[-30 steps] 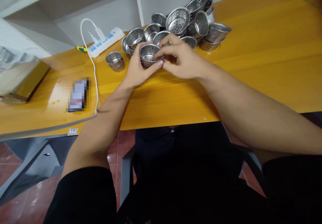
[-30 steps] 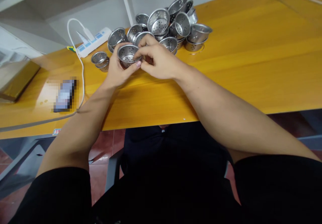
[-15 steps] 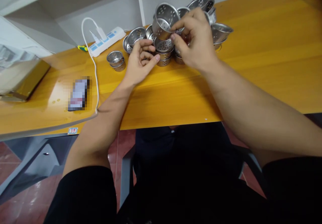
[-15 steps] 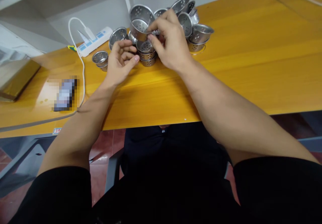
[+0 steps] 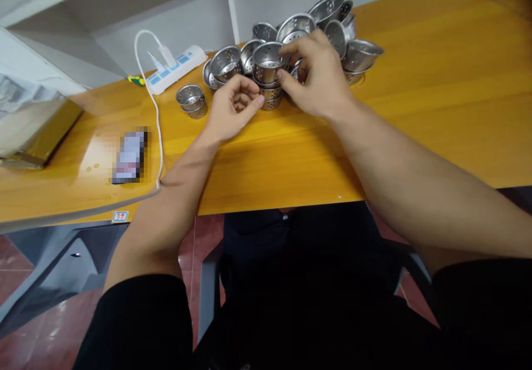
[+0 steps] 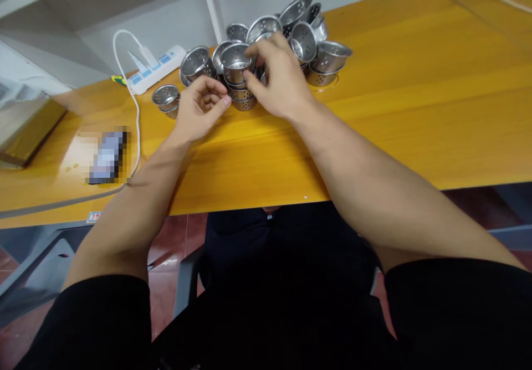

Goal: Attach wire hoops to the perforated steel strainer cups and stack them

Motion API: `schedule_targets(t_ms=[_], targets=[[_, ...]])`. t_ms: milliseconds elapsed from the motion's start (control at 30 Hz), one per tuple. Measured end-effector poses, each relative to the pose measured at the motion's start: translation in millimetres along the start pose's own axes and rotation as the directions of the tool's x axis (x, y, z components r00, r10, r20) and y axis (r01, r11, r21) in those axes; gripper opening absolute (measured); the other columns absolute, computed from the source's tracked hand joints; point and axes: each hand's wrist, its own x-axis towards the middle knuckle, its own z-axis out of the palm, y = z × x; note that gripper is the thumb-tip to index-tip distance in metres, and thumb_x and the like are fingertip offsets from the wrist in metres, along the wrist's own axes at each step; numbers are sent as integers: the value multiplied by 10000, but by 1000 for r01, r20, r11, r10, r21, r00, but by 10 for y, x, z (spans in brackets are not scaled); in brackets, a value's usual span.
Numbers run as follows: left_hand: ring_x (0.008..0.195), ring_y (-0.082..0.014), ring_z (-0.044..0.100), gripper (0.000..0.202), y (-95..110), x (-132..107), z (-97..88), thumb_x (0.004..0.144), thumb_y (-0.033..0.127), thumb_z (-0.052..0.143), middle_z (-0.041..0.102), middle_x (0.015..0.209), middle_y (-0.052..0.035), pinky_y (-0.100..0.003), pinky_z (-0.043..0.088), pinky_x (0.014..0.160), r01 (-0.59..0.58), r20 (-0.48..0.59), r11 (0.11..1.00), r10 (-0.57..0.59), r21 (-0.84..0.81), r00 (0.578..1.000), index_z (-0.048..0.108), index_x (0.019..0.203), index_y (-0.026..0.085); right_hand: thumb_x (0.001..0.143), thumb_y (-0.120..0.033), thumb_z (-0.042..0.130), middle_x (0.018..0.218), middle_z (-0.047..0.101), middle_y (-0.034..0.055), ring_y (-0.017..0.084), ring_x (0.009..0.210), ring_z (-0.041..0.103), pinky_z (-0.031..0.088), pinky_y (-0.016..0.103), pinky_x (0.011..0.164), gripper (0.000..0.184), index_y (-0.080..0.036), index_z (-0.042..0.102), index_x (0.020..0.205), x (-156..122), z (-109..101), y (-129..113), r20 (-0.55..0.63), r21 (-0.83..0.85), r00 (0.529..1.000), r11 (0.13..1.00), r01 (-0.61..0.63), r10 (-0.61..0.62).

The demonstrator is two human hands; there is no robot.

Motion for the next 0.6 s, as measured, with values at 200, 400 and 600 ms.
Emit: schedule_targets(t_ms=[200, 400, 600], targets=[[769, -206, 562, 666, 348, 177, -438, 1234, 967, 647, 588, 883, 4, -469, 552, 679, -195, -413, 930, 317, 311, 854, 586, 1052, 329, 1018, -275, 983, 1319, 665, 94, 264, 1015, 598, 566, 442, 1016, 413, -294, 777, 1375, 4, -34, -74, -44, -24, 999, 999, -29, 28], [1251, -170, 572, 975, -350, 132, -1153, 1061, 1238, 349, 579, 1519, 45, -503, 605, 968, 7, -668, 896, 327, 445, 668, 440, 1532, 389, 1122, -210, 803, 1199, 733, 110, 343, 1073, 699, 609, 510, 997, 184, -300, 803, 1282, 81, -118, -195, -336, -37, 922, 981, 193, -194], [1494, -255, 618, 1239, -1157, -233, -1390, 861, 1071, 1042, 634, 1626, -71, -557, 538, 1389, 415, -496, 889, -275, 195, 823, 410, 1618, 321, 1311, -178, 657, 1203, 784, 59, 294, 1230, 766, 586, 467, 1174, 233, -321, 830, 1250, 369, -563, 61, -554, -39, 746, 906, 421, -371]])
